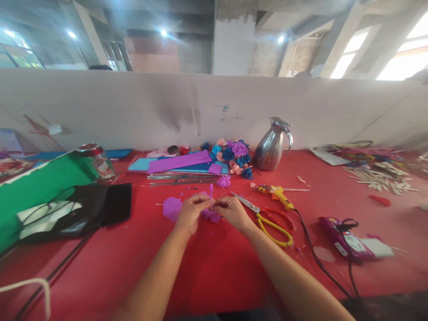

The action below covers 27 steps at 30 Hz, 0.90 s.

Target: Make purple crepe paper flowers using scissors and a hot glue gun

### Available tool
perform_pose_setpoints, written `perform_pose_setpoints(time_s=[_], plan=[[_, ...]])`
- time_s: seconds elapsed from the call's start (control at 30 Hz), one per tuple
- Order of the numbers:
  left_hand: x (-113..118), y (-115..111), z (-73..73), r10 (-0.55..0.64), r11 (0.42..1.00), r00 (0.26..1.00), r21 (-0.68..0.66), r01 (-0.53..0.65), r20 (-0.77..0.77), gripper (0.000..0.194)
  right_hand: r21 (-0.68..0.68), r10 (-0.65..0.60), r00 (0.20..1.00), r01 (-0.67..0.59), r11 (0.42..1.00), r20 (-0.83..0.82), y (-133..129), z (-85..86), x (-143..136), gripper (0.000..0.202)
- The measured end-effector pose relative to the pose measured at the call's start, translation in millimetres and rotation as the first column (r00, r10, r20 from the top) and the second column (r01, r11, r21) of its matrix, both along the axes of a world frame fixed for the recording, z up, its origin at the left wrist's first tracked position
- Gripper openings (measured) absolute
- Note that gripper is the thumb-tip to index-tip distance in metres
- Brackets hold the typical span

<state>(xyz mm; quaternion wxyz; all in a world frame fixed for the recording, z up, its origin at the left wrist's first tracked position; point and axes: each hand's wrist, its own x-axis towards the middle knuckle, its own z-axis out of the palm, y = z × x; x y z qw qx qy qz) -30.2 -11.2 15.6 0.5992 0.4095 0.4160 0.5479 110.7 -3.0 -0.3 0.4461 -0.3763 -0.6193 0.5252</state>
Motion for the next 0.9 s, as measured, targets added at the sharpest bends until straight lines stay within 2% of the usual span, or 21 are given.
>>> perform_pose_setpoints(time_s=[0.17, 0.33, 0.6, 0.77, 0.9], plan=[[0.1, -0.6, 2.2, 0.029, 0.999, 1.000, -0.014, -0.029, 0.011, 0.020, 0.008, 0.017, 1.000, -0.018, 1.000, 0.008, -0.6, 1.9, 0.3, 0.022], [-2.1, 0.0, 7.1, -0.019, 0.994, 0.998, -0.108, 0.025, 0.059, 0.028, 0.020, 0.017, 1.000, -0.016, 1.000, -0.018, -0.4, 5.8, 3.4, 0.018], [-1.9, 0.6, 7.3, -0.041, 0.993, 0.993, -0.105, 0.053, 0.114, 0.027, -0.001, 0.008, 0.999, -0.008, 1.000, -0.034, -1.6, 9.0, 4.0, 0.017], [-1.7, 2.2, 3.5, 0.051, 0.992, 0.993, -0.119, -0.038, 0.108, 0.029, -0.012, -0.007, 0.999, 0.007, 1.000, -0.038, -1.6, 8.0, 3.9, 0.017], [-1.6, 1.7, 4.7, 0.055, 0.994, 0.996, -0.100, -0.048, 0.064, 0.025, -0.011, -0.027, 0.999, 0.027, 1.000, -0.028, -0.9, 6.4, 3.9, 0.018]])
